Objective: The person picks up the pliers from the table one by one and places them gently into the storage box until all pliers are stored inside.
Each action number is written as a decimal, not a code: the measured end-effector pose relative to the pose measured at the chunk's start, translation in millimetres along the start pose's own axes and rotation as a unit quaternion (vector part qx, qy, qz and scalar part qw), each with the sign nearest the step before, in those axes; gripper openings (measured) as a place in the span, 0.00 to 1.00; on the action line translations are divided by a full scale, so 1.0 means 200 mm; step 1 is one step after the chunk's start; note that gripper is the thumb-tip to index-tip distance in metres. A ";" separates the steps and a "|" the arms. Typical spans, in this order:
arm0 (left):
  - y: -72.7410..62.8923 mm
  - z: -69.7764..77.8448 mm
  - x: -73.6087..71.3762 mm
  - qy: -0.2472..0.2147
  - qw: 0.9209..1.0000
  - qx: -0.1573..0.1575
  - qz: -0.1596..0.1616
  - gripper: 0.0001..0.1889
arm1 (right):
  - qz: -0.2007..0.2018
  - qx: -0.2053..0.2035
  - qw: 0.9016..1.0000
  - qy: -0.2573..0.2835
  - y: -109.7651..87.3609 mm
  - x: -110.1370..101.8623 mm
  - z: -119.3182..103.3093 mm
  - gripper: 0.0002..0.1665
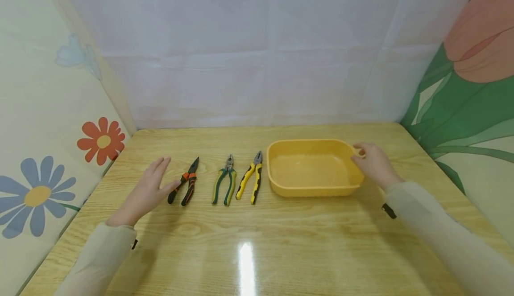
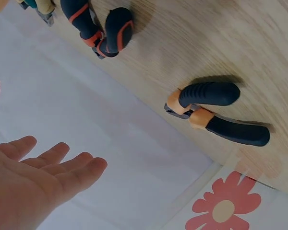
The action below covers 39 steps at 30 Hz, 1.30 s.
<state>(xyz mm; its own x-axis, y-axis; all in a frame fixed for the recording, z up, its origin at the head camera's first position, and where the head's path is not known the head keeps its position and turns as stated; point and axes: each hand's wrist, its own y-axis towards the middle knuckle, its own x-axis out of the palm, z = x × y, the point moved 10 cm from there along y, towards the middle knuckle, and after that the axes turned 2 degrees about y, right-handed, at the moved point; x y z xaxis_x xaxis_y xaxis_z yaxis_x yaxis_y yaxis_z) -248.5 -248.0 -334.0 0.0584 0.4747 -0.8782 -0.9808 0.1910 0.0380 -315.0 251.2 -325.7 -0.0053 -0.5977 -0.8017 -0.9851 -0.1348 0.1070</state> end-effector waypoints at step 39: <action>-0.01 -0.30 0.03 0.023 0.998 -0.042 -0.035 0.45 | -0.077 0.128 0.981 0.126 0.06 0.08 0.20 0.31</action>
<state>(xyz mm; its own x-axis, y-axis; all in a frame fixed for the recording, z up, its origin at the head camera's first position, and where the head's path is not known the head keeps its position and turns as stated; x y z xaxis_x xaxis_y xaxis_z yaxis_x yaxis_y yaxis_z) -257.7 -296.5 -367.7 0.1201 0.4233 -0.8980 -0.9871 0.1476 -0.0624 -334.0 271.3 -360.3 0.1582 -0.7668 -0.6220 -0.9818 -0.0550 -0.1819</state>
